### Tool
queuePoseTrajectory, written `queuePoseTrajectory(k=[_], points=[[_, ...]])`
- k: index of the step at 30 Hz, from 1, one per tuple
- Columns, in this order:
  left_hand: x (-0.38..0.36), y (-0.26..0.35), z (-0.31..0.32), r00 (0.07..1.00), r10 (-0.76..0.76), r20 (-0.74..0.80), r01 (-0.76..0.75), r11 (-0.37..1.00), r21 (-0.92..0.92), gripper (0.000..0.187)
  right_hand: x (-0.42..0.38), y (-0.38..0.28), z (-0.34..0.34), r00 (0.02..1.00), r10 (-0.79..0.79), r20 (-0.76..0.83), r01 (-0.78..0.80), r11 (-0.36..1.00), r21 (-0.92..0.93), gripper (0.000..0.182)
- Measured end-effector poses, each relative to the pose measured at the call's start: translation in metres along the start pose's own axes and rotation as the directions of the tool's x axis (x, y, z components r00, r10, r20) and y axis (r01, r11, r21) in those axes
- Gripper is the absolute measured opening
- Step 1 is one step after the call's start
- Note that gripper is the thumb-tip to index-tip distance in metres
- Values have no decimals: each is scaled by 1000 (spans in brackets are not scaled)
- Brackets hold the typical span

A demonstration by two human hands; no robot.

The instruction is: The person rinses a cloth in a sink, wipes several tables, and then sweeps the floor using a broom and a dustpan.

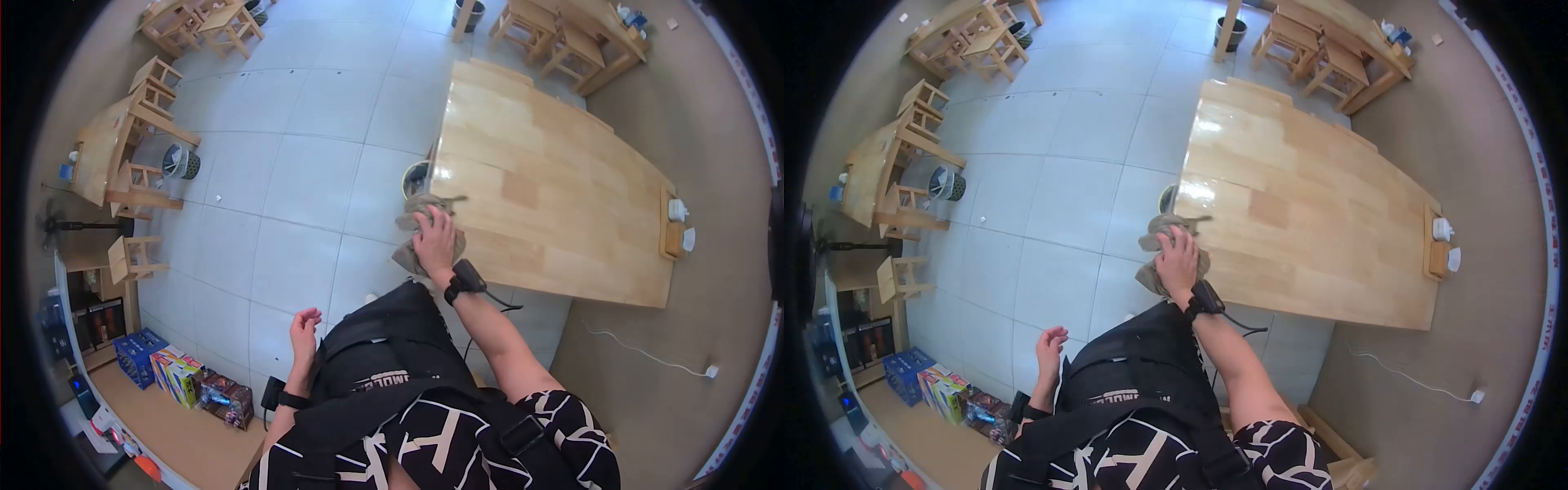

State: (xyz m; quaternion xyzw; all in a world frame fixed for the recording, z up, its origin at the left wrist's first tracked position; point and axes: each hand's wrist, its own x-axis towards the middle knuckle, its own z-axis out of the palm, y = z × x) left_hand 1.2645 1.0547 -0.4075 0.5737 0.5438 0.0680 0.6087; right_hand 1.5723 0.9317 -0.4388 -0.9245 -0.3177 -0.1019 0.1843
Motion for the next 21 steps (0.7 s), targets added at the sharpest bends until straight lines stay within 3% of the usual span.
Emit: queuePoseTrajectory(k=[2,4,6,8,9,10,12,13,15,16,19,21], points=[[14,11,7,998,-30,50,34,996,-83,25,26,6,14,937,-294,188,222,918,330,26],[30,35,10,986,-57,159,83,983,-162,25,53,26,14,949,-314,37,265,853,449,19],[51,62,2,977,-29,210,62,986,-152,25,75,55,-6,989,-13,-148,72,913,401,26],[77,81,1,964,-19,265,55,990,-129,26,85,120,-23,926,271,-262,-153,906,394,28],[93,89,-5,963,-14,271,46,992,-115,26,83,146,-31,873,326,-363,-279,944,175,30],[110,96,-11,964,-27,263,55,994,-99,26,79,171,-37,838,393,-379,-417,909,22,29],[147,111,-25,968,-42,247,60,996,-67,27,68,211,-8,651,585,-484,-717,682,-141,41],[168,120,-33,968,-35,248,48,998,-47,27,82,196,8,636,601,-484,-731,671,-126,41],[201,139,-45,975,-150,166,158,987,-36,23,110,163,35,617,663,-424,-776,424,-466,59],[216,153,-48,973,-177,146,180,984,-5,23,128,166,46,568,719,-401,-821,463,-332,59],[258,230,-44,967,-144,209,122,986,115,23,209,139,62,523,768,-369,-850,434,-299,56],[295,272,-34,959,-102,263,59,984,169,23,255,126,80,554,748,-365,-831,476,-286,52]])
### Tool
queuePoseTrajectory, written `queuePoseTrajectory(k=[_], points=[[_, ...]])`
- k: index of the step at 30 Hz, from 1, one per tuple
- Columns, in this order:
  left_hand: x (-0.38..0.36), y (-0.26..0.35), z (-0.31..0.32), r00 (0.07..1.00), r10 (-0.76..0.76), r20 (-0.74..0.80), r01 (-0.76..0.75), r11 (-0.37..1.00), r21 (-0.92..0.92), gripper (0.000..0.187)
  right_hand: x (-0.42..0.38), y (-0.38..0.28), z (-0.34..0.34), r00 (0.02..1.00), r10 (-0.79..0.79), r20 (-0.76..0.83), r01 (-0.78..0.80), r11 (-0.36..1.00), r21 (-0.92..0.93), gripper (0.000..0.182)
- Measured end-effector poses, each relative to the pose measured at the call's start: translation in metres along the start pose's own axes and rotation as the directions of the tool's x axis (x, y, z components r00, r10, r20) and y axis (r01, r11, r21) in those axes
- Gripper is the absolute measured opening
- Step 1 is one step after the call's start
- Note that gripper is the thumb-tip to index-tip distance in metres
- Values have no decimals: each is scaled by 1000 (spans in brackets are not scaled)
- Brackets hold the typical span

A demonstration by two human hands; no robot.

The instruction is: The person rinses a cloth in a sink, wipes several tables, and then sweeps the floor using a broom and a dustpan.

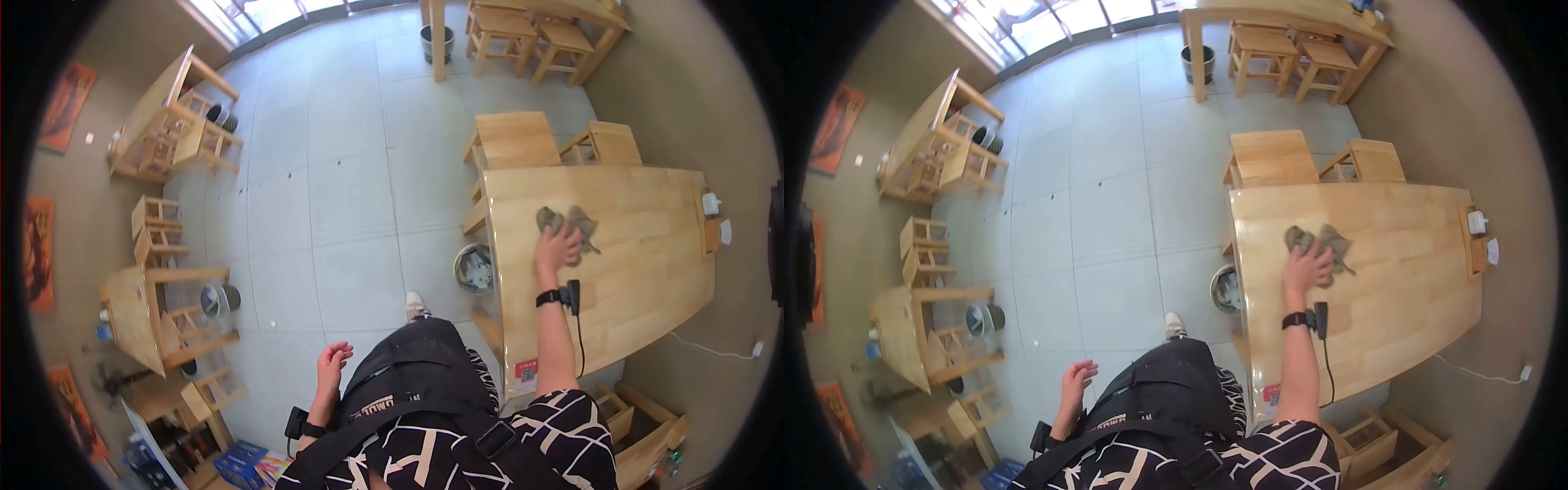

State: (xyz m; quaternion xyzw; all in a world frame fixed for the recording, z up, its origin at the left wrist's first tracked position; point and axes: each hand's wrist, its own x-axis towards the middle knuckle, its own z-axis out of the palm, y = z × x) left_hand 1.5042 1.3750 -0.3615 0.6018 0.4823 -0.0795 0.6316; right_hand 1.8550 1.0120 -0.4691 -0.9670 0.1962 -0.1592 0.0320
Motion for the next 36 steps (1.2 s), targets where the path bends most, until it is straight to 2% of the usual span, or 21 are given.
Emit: queuePoseTrajectory(k=[2,3,5,6,8,10,12,15,17,20,21,22,24,27,28,30,34,36], points=[[32,40,3,996,78,45,-80,996,43,27,6,-45,0,993,-82,-79,88,993,74,45],[44,63,8,993,97,61,-99,994,34,26,6,-63,-4,993,-71,-89,77,995,69,45],[69,102,23,981,137,136,-143,989,32,26,14,-96,-7,991,-131,27,121,964,237,39],[82,119,30,967,162,197,-171,985,30,26,20,-105,-7,993,-118,16,111,967,231,39],[110,143,42,954,168,248,-182,983,33,23,26,-118,-4,980,-197,-23,193,926,323,37],[144,162,47,914,147,378,-169,985,25,23,30,-120,-5,981,-183,-59,193,928,320,37],[172,194,51,901,137,411,-167,985,38,23,31,-117,-7,966,-257,-28,252,910,330,38],[233,244,57,873,155,462,-183,983,15,23,32,-122,-9,971,-238,-6,230,932,280,39],[271,284,59,875,95,474,-119,993,22,24,27,-132,-17,988,-150,37,138,964,228,38],[330,350,63,862,68,503,-100,994,37,24,21,-150,-15,993,75,93,-90,982,165,34],[350,373,68,851,79,519,-111,993,31,24,21,-157,-13,980,156,122,-172,975,141,34],[368,393,73,837,76,542,-144,986,84,25,27,-166,-15,980,167,109,-181,974,136,34],[401,429,83,813,47,580,-173,971,163,25,29,-184,-24,878,423,223,-440,898,31,34],[437,478,109,789,58,611,-235,948,214,25,37,-197,-15,816,531,226,-545,839,-5,36],[455,498,131,751,-4,660,-247,926,287,25,37,-205,-13,760,613,213,-629,777,6,37],[468,519,158,725,-17,688,-235,933,271,24,45,-215,-6,713,674,194,-685,728,-11,38],[467,544,206,695,-85,714,-249,903,350,24,62,-224,-6,646,730,222,-749,662,1,40],[458,554,233,624,-140,769,-217,914,342,23,69,-225,-3,605,767,216,-783,622,-13,43]])
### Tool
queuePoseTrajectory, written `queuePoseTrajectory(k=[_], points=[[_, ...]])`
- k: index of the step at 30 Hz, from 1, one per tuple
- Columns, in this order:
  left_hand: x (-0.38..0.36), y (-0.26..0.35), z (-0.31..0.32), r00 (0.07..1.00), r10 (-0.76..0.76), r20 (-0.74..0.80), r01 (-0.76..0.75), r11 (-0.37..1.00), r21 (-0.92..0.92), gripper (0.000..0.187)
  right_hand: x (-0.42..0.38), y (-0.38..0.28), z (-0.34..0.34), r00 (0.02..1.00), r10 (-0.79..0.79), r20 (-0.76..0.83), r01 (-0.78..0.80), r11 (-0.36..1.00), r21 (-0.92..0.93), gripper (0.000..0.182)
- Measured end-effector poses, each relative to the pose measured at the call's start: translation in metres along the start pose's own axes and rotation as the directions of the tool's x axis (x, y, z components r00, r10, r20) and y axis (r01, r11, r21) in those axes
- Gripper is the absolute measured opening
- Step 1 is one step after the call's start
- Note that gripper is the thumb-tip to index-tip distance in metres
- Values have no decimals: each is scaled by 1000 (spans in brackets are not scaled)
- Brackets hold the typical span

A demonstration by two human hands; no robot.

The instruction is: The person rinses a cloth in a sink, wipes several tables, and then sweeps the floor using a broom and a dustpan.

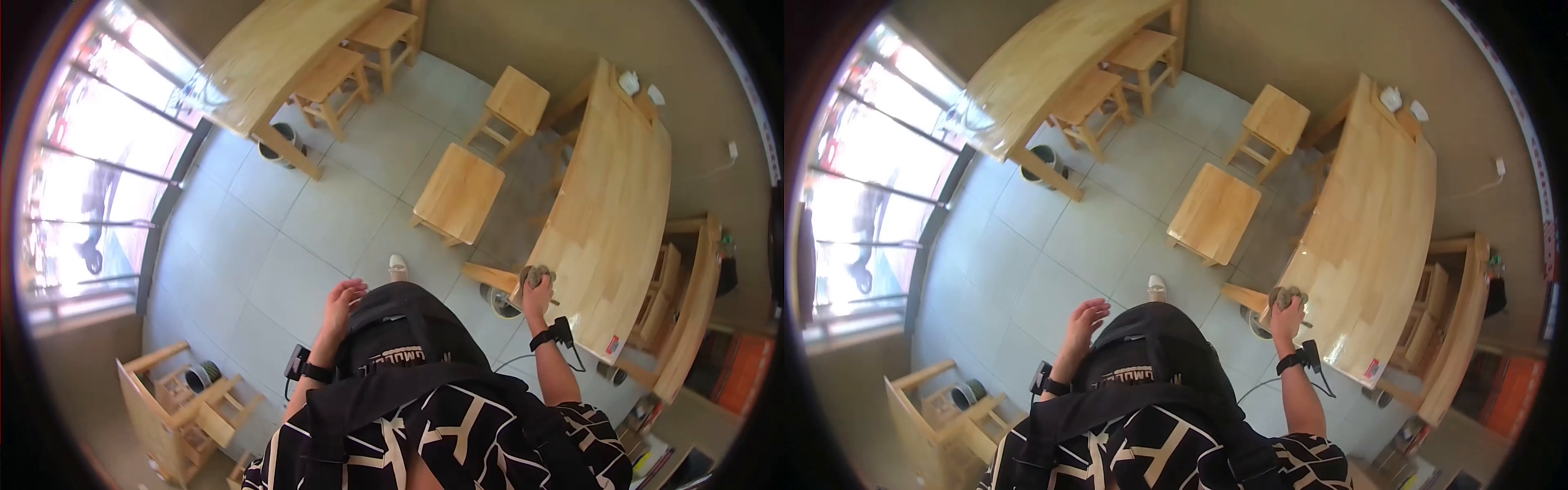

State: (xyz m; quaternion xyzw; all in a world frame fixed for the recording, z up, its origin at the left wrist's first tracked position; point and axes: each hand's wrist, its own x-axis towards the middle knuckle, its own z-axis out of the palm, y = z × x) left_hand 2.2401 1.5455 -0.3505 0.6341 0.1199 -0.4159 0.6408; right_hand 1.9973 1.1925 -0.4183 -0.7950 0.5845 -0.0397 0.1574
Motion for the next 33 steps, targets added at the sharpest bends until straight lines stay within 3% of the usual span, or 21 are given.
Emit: queuePoseTrajectory(k=[2,4,7,9,15,20,22,25,33], points=[[21,14,7,995,-33,96,29,999,43,21,7,-12,1,999,-34,17,34,999,7,45],[45,37,17,978,21,210,-75,964,255,21,21,-29,2,999,11,36,-10,1000,-20,46],[81,63,15,982,3,187,-55,961,270,21,45,-55,-4,992,113,52,-108,990,-87,49],[97,88,19,976,-17,218,-51,951,306,21,53,-67,-9,970,237,62,-225,962,-152,54],[162,144,16,934,-85,348,-41,940,339,21,61,-65,1,920,389,44,-375,908,-188,58],[217,189,5,942,-87,325,-74,889,452,22,72,-73,3,922,388,13,-379,906,-190,61],[228,202,5,944,-115,308,-45,882,468,23,73,-73,10,908,415,-59,-418,886,-202,52],[243,216,8,927,-172,334,-29,853,521,23,74,-61,11,930,363,-52,-365,906,-212,50],[256,229,49,853,-150,500,-148,849,508,23,75,-65,8,921,378,-91,-389,887,-248,48]])
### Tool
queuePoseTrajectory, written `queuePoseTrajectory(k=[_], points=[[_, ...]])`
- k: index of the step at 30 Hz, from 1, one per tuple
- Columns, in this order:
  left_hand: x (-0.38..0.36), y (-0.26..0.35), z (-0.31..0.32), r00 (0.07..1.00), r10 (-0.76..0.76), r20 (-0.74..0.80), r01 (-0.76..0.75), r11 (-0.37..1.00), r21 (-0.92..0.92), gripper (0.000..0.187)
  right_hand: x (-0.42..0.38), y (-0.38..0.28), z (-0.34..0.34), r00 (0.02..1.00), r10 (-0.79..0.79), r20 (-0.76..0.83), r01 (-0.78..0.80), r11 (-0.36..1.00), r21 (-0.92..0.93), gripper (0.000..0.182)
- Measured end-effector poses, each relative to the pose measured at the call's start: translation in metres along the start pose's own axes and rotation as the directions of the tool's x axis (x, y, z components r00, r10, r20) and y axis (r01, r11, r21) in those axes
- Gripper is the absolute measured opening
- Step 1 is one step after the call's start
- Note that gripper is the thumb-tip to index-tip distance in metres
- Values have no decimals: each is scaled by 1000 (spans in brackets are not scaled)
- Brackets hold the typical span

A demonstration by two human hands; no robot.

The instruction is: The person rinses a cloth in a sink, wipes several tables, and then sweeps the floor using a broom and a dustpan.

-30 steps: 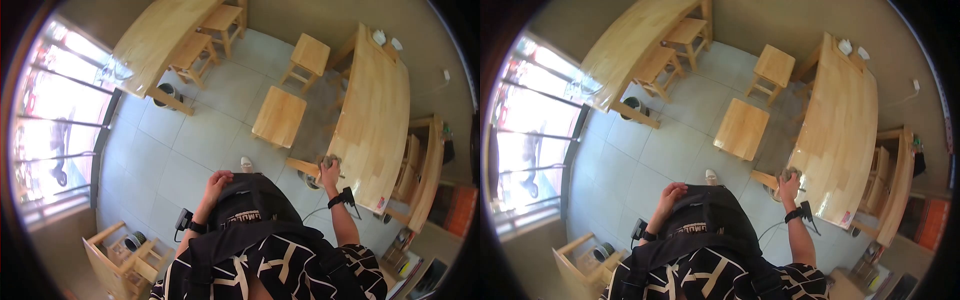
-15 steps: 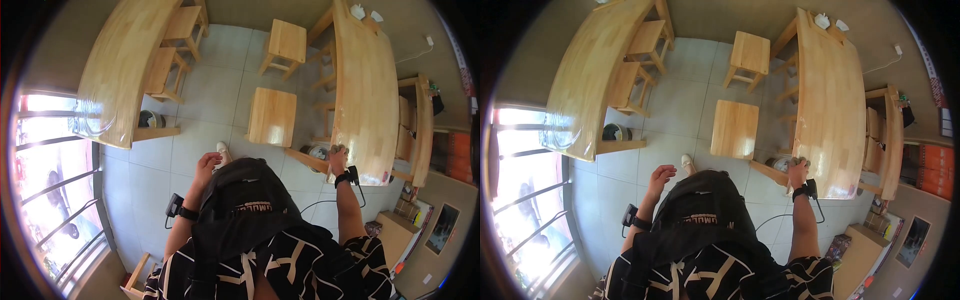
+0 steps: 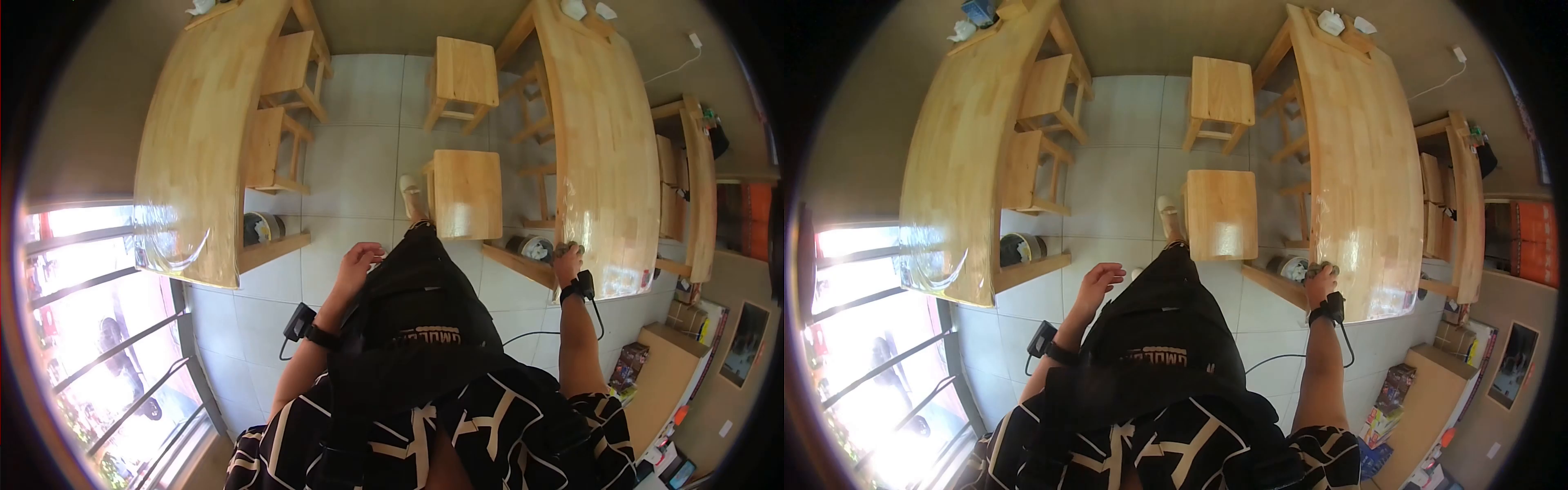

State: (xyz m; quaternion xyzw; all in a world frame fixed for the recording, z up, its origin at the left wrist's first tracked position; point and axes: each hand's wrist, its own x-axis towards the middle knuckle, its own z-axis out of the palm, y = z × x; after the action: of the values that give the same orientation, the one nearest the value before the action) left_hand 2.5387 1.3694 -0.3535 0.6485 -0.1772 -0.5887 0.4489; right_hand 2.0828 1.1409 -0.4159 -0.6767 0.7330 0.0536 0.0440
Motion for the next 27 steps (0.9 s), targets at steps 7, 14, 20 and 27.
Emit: queuePoseTrajectory(k=[7,14,20,27], points=[[29,28,-15,1000,15,-7,-14,998,56,24,-5,-3,-5,1000,23,-18,-22,998,51,41],[90,75,-2,998,-46,-52,47,999,27,23,-10,-12,-25,990,111,90,-120,988,102,48],[168,141,34,995,-103,-10,104,986,128,25,39,-25,-59,987,138,78,-150,971,186,47],[223,229,124,976,87,199,-128,970,208,22,96,-38,-78,942,154,297,-188,978,89,64]])
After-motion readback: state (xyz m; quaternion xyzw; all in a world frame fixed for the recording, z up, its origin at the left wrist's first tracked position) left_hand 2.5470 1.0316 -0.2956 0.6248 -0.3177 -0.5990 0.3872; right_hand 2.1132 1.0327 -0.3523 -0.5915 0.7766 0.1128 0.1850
